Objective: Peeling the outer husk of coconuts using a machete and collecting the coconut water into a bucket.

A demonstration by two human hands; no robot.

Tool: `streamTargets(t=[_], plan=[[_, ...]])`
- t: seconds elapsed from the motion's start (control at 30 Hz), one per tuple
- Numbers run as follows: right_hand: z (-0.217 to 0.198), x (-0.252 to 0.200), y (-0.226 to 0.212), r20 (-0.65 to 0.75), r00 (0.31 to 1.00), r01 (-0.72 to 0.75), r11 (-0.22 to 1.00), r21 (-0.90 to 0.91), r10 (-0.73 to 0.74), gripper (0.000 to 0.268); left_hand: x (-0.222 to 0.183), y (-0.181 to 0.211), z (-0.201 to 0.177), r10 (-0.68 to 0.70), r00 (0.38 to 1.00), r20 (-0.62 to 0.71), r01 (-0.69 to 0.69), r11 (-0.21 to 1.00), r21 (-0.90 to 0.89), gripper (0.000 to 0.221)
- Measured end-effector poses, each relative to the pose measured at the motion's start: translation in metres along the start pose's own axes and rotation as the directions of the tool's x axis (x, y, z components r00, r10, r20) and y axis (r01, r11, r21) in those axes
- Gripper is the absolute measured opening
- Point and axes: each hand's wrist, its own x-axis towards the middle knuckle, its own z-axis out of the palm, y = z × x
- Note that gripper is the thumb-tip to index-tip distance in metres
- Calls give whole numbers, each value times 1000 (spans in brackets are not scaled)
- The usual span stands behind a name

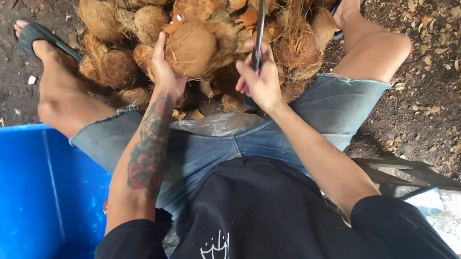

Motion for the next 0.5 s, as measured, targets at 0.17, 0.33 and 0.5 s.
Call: streamTargets(t=[0.17,0.33,0.5], plan=[[30,-11,-44,140,987,-43,964,-261,82,37,18,5,-56,104,965,-240,-128,988,-86,88],[71,-45,-147,273,951,125,989,81,-143,14,24,11,-94,132,955,-267,-160,983,-86,64],[73,-33,-145,486,612,587,770,251,-624,36,19,36,-92,190,909,-372,-213,977,-20,59]])
